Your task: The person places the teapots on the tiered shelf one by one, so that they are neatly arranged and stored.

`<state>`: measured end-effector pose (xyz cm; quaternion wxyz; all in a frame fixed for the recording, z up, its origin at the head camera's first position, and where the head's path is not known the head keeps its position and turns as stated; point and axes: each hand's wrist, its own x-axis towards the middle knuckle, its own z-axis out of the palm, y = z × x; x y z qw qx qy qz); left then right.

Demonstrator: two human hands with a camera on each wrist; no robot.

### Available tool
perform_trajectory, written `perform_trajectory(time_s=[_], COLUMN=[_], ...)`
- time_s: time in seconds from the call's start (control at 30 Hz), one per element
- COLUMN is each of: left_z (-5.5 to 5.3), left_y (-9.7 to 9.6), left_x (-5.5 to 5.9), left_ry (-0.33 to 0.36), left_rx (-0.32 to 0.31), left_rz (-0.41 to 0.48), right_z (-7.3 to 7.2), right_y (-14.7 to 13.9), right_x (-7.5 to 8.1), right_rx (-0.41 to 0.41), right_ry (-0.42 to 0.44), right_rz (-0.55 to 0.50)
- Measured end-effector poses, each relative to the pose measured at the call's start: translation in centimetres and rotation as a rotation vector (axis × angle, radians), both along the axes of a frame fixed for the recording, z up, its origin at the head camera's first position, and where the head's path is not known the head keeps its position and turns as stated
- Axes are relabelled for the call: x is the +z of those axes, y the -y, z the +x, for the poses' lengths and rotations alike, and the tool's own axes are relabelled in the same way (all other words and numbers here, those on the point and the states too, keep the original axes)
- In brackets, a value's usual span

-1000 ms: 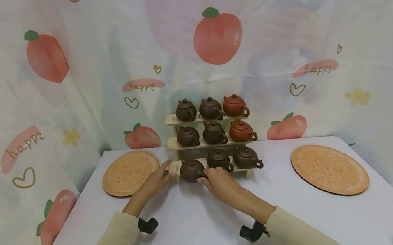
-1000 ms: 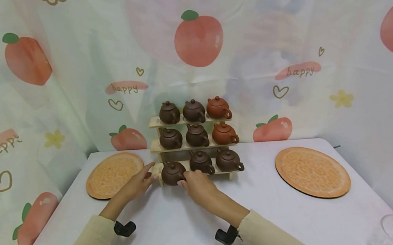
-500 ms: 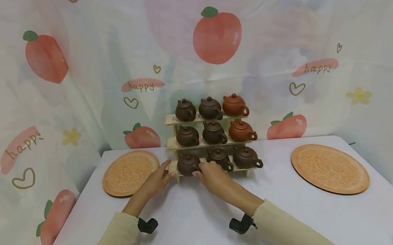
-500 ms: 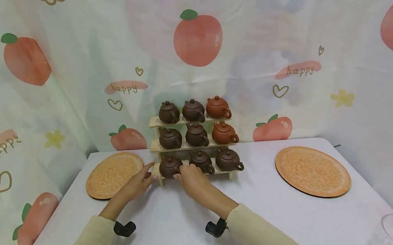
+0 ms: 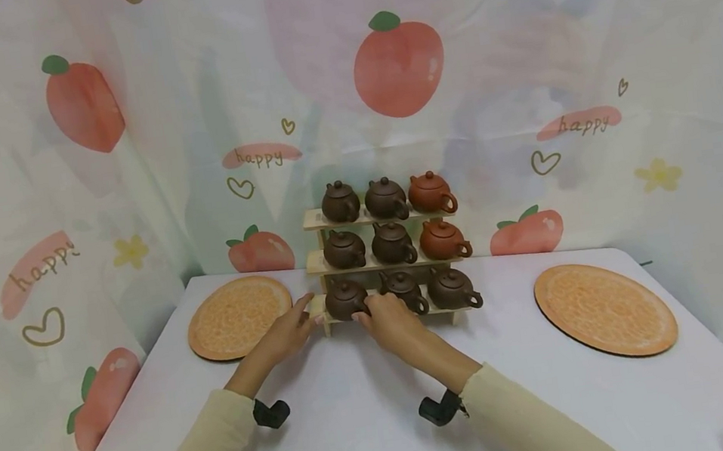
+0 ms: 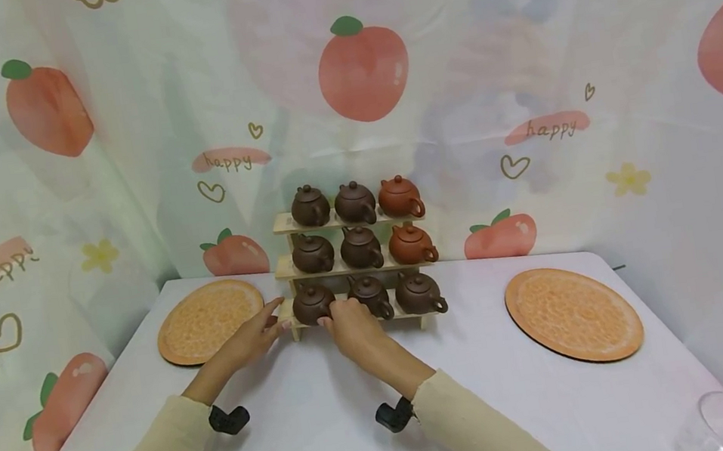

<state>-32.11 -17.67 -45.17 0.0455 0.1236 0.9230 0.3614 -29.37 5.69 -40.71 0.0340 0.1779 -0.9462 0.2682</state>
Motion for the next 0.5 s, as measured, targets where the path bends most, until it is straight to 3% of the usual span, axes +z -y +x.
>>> perform_trajectory(time_s=[0.13, 0.27, 0.37, 0.5], left_z=[0.1, 0.1, -0.1, 0.0], left_y=[0.0, 0.3, 0.6, 1.3], left_x=[0.1, 0.1, -0.1, -0.5], left_ry=[0.003, 0.013, 0.006, 0.011], left_rx=[0.003, 0.016, 0.012, 0.029], left_rz=[-0.006, -0.008, -0.007, 0.004], right_z=[0.1, 1.0, 1.9, 3.2], right_y=[-0.2, -1.0, -2.3, -5.2], right_x=[-0.1, -0.3, -0.7, -1.7], right_rx=[-0.016, 0.027, 0.057, 0.033], right_ry=[0.018, 0.024, 0.039, 0.075], right_rz=[0.007, 0.043, 0.078, 0.145])
